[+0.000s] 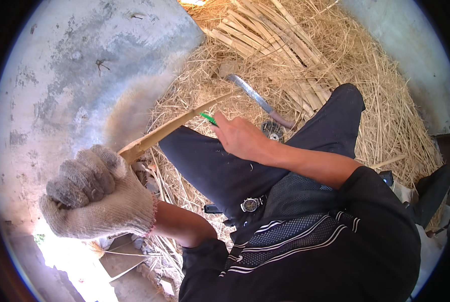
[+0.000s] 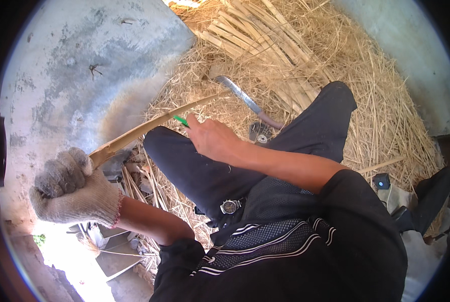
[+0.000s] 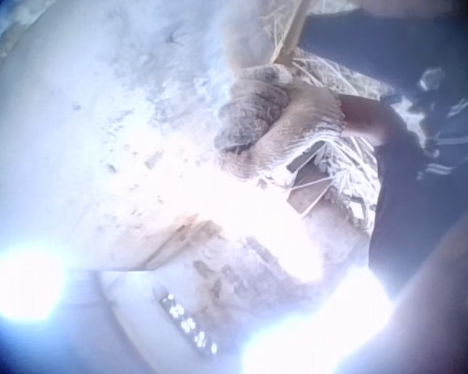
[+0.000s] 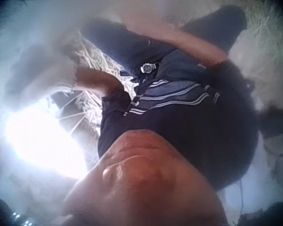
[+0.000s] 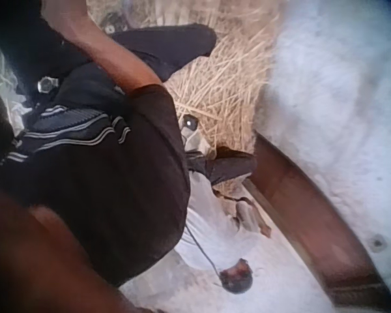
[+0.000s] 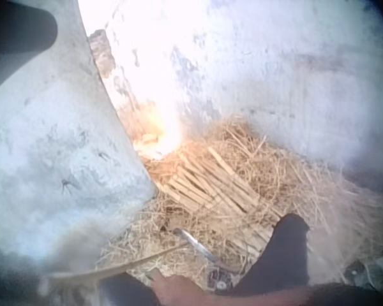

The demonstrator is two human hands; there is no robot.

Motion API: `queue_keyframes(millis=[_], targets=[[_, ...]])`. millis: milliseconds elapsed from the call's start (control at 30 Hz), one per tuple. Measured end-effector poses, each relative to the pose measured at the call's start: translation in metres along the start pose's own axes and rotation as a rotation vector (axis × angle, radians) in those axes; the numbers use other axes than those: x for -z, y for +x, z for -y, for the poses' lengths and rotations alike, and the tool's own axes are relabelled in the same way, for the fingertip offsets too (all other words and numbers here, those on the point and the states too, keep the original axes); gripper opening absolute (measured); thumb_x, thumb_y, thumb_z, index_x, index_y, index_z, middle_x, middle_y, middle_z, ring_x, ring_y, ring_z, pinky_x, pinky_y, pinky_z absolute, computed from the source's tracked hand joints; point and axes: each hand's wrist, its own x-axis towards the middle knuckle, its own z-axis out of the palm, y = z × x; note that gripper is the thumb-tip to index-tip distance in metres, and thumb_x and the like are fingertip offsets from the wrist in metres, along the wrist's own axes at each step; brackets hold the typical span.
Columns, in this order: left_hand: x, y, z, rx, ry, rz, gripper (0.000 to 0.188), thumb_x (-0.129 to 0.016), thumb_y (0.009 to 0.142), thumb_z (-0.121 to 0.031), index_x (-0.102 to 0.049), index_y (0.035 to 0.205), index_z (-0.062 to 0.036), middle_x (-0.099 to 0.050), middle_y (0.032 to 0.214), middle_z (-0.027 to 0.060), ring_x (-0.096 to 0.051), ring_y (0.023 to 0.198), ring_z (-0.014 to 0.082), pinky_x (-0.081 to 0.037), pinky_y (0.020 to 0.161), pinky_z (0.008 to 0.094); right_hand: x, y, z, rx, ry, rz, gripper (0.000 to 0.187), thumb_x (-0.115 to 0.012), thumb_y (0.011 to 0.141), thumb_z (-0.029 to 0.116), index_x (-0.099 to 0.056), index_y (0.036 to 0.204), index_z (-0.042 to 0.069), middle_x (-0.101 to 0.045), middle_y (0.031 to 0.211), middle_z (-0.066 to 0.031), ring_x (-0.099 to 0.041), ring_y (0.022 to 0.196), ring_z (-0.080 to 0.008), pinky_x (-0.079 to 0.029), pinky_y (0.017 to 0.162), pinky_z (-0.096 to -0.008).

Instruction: The person sits on a hay-covered floor and uses a green-handled knife to peel the outer layer off a long bamboo stick. They hold the stick with a gloved left hand and scrape the surface with the knife in their right hand, creating thin strips of bamboo peel.

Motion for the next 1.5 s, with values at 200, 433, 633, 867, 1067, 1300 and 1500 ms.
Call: queue_keyframes(millis=[200, 433, 633, 867, 1067, 1300, 1500], targets=[[-0.007, 0.0, 0.008, 0.016, -0.061, 0.099, 0.041, -0.032, 0.089, -0.026, -0.023, 0.049, -0.02, -0.02, 0.04, -0.0046, -0.016, 0.033, 0.0074, -0.024, 0.029, 0.023, -0.006, 0.013, -0.12, -0.219, -0.248, 0.003, 0.022, -0.045, 0.098, 0.016, -0.046, 0.105, -0.005, -0.06, 0.073, -0.0281, -0.061, 0.065, -0.0441, -0.048, 0.056, -0.0487], [-0.008, -0.006, 0.003, -0.006, -0.024, 0.031, 0.04, -0.035, 0.087, -0.023, -0.023, 0.049, -0.0203, -0.019, 0.042, -0.0046, -0.015, 0.034, 0.0075, -0.022, 0.031, 0.0235, -0.007, 0.015, -0.061, -0.217, -0.07, 0.12, 0.029, -0.048, 0.095, 0.014, -0.047, 0.112, -0.01, -0.062, 0.08, -0.0286, -0.066, 0.076, -0.0419, -0.054, 0.06, -0.0468], [-0.006, -0.001, 0.007, 0.008, -0.017, 0.033, 0.039, -0.036, 0.085, -0.021, -0.021, 0.05, -0.0202, -0.017, 0.044, -0.0043, -0.013, 0.037, 0.0084, -0.019, 0.034, 0.0248, -0.016, 0.017, -0.119, -0.234, -0.276, 0.018, 0.03, -0.046, 0.097, 0.016, -0.047, 0.115, -0.009, -0.063, 0.079, -0.0272, -0.066, 0.073, -0.0401, -0.054, 0.061, -0.048], [-0.023, -0.015, 0.003, 0.048, -0.105, 0.12, 0.042, -0.036, 0.087, -0.023, -0.022, 0.048, -0.021, -0.017, 0.042, -0.0045, -0.013, 0.035, 0.0086, -0.022, 0.032, 0.0243, -0.041, 0.024, -0.213, -0.234, -0.423, -0.002, 0.023, -0.046, 0.095, 0.012, -0.049, 0.112, -0.003, -0.067, 0.09, -0.0208, -0.066, 0.079, -0.0383, -0.053, 0.071, -0.0468], [-0.019, 0.001, 0.01, -0.021, -0.022, 0.179, 0.042, -0.037, 0.087, -0.022, -0.023, 0.047, -0.0212, -0.016, 0.041, -0.005, -0.015, 0.033, 0.0081, -0.023, 0.03, 0.0232, -0.028, 0.004, -0.235, -0.643, -0.398, 0.049, 0.033, -0.042, 0.099, 0.021, -0.049, 0.121, -0.003, -0.066, 0.087, -0.0222, -0.067, 0.082, -0.0364, -0.052, 0.073, -0.0473], [-0.02, 0.002, 0.012, -0.056, 0.006, 0.131, 0.041, -0.037, 0.085, -0.019, -0.02, 0.047, -0.021, -0.017, 0.041, -0.0038, -0.014, 0.034, 0.0091, -0.023, 0.032, 0.0246, 0.008, 0.021, -0.109, -0.196, 0.109, -0.108, 0.039, -0.036, 0.103, 0.035, -0.048, 0.112, -0.001, -0.052, 0.054, -0.0094, -0.048, 0.043, -0.0283, -0.045, 0.051, -0.045], [-0.019, -0.006, 0.01, 0.012, -0.131, 0.208, 0.043, -0.037, 0.086, -0.023, -0.021, 0.046, -0.0217, -0.018, 0.04, -0.0043, -0.013, 0.032, 0.0089, -0.021, 0.029, 0.0247, 0.003, 0.011, -0.108, -0.257, 0.027, -0.007, 0.04, -0.038, 0.103, 0.033, -0.051, 0.114, -0.002, -0.06, 0.068, -0.0218, -0.062, 0.061, -0.0374, -0.05, 0.059, -0.0479]])
